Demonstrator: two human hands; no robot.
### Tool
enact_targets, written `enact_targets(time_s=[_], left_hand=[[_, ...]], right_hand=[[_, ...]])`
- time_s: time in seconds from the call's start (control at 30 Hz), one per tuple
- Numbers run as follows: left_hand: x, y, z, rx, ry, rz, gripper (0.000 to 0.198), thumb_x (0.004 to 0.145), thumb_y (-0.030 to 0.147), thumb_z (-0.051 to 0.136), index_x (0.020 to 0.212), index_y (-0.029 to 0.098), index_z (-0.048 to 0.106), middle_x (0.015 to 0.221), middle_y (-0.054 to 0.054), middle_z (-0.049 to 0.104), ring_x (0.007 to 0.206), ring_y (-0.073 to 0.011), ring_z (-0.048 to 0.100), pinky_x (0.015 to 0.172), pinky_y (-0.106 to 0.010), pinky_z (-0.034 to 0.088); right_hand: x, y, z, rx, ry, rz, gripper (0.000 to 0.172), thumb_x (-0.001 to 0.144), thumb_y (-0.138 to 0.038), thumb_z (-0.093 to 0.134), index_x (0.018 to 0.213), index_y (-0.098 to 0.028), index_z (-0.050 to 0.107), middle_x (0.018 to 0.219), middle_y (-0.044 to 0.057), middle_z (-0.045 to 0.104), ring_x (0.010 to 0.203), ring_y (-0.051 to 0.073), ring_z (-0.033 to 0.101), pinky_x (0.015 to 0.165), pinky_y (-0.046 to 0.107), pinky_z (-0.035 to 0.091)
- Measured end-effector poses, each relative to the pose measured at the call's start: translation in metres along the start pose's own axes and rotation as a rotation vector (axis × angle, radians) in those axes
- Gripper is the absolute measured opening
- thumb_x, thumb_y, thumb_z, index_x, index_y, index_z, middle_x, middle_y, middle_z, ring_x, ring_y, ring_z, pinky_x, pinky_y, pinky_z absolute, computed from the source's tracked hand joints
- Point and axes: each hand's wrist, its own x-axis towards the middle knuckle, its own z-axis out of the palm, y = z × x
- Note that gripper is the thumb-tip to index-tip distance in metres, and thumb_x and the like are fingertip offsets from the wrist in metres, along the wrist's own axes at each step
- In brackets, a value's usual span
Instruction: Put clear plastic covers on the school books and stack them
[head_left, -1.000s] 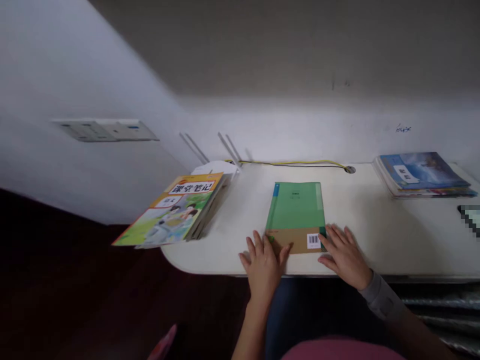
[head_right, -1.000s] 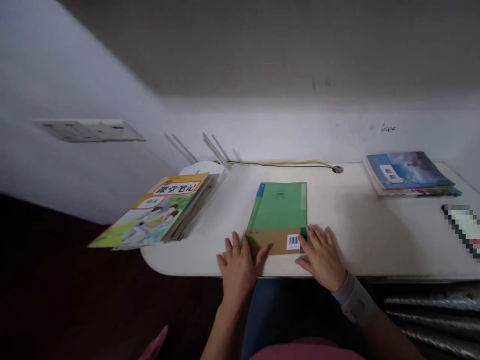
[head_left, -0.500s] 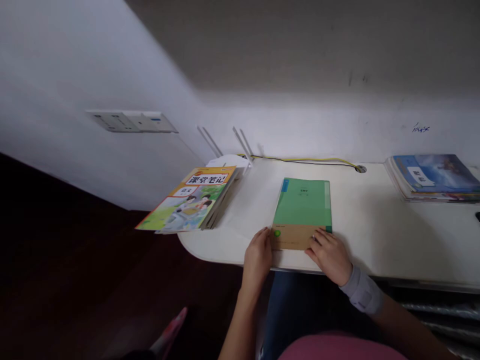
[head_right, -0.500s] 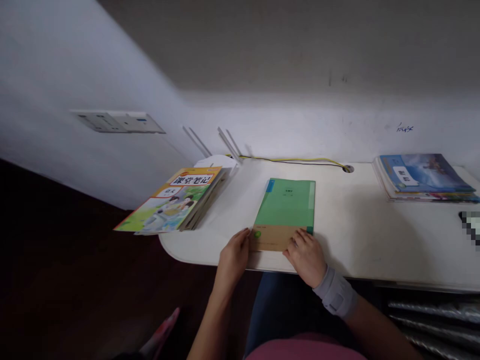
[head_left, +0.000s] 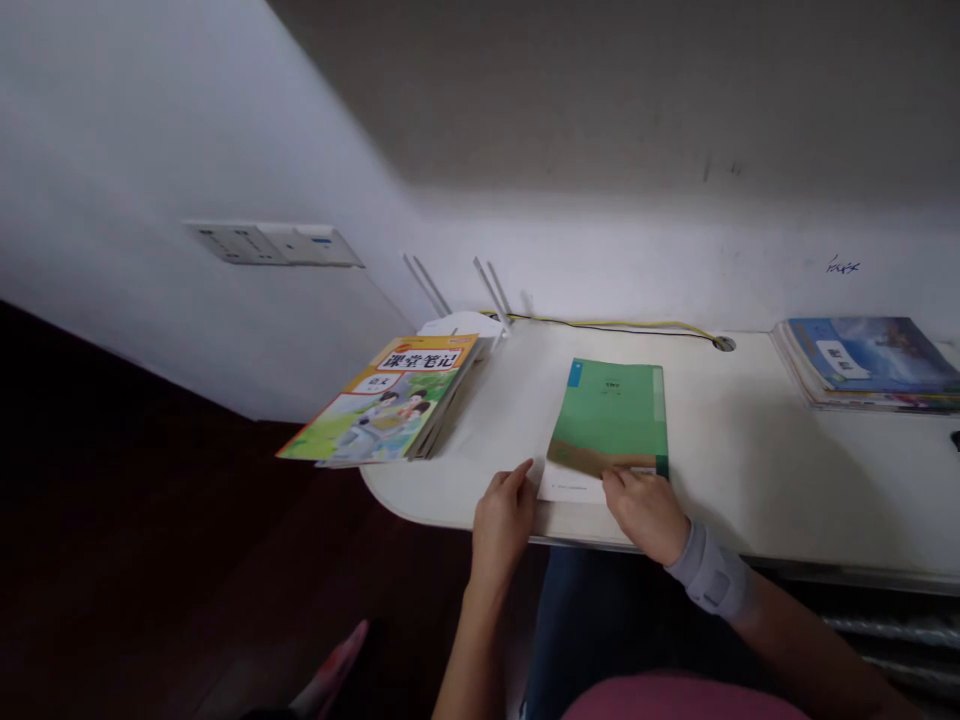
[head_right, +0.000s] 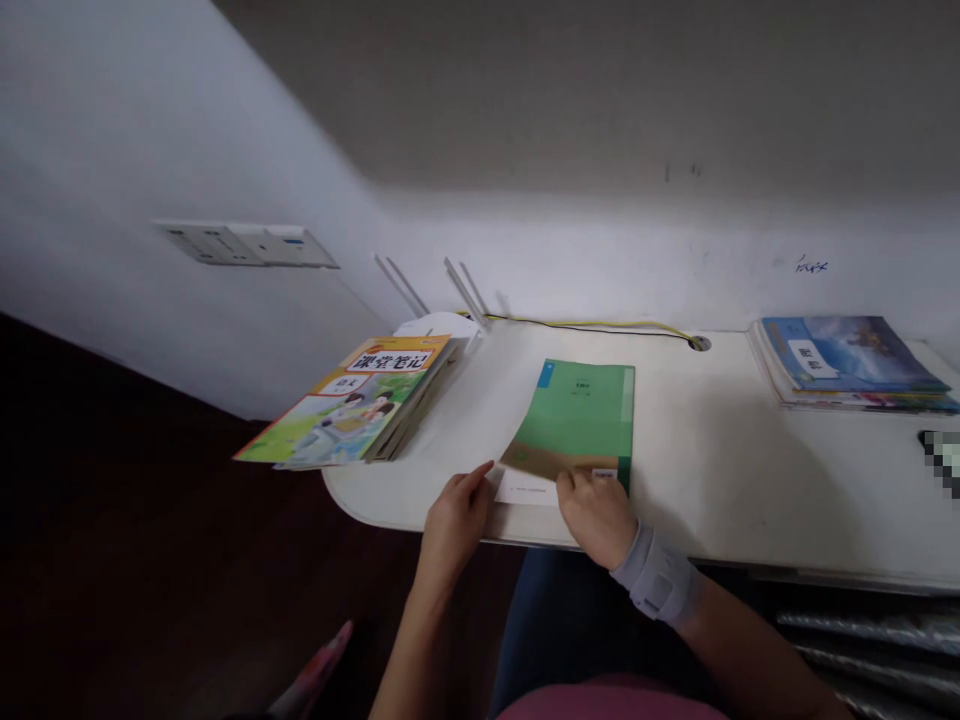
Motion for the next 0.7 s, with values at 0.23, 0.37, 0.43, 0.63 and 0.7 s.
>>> enact_targets(time_s=[0.23, 0.37, 0.43, 0.63, 0.7], left_hand=[[0.0, -0.001, 0.005, 0.021, 0.005, 0.008, 0.038, 0.086, 0.023, 0.038, 0.113, 0.015, 0.062, 0.09, -0.009, 0.063, 0.077, -0.0189, 0.062, 0.073, -0.03, 0.048], [0.001, -0.004, 0.005, 0.035, -0.014, 0.005, 0.038, 0.087, 0.022, 0.037, 0.114, 0.014, 0.062, 0.09, -0.01, 0.063, 0.08, -0.021, 0.062, 0.075, -0.033, 0.049], [0.0, 0.0, 0.003, 0.066, 0.043, 0.013, 0.037, 0.087, 0.022, 0.038, 0.113, 0.013, 0.062, 0.098, -0.014, 0.062, 0.089, -0.0242, 0.06, 0.081, -0.038, 0.048], [-0.008, 0.071, -0.006, -0.127, 0.297, 0.278, 0.047, 0.093, 0.028, 0.033, 0.14, 0.021, 0.033, 0.141, -0.015, 0.036, 0.13, -0.0257, 0.035, 0.104, -0.044, 0.034], [-0.008, 0.109, -0.001, -0.184, 0.072, 0.476, 0.055, 0.094, 0.036, 0.03, 0.146, 0.025, 0.016, 0.149, -0.012, 0.024, 0.136, -0.0261, 0.026, 0.106, -0.045, 0.032]], right_hand=[[0.001, -0.002, -0.007, 0.084, 0.115, 0.115, 0.019, 0.089, -0.014, 0.045, 0.077, -0.018, 0.06, 0.074, 0.004, 0.063, 0.071, 0.015, 0.06, 0.059, 0.024, 0.042], [0.002, 0.003, -0.004, 0.379, 0.282, 0.146, 0.023, 0.09, -0.027, 0.049, 0.074, -0.02, 0.063, 0.08, 0.003, 0.06, 0.078, 0.013, 0.058, 0.069, 0.023, 0.043], [0.001, 0.006, 0.0, 0.548, 0.352, 0.197, 0.027, 0.09, -0.031, 0.048, 0.071, -0.019, 0.063, 0.074, 0.001, 0.057, 0.07, 0.011, 0.057, 0.065, 0.022, 0.043], [-0.02, 0.017, 0.004, 0.976, 0.408, 0.435, 0.027, 0.091, -0.037, 0.042, 0.077, -0.019, 0.056, 0.062, -0.002, 0.055, 0.05, 0.01, 0.057, 0.047, 0.019, 0.045], [-0.036, 0.026, 0.0, 0.956, 0.387, 0.441, 0.023, 0.09, -0.035, 0.043, 0.081, -0.019, 0.056, 0.061, -0.002, 0.059, 0.052, 0.012, 0.059, 0.049, 0.021, 0.048]])
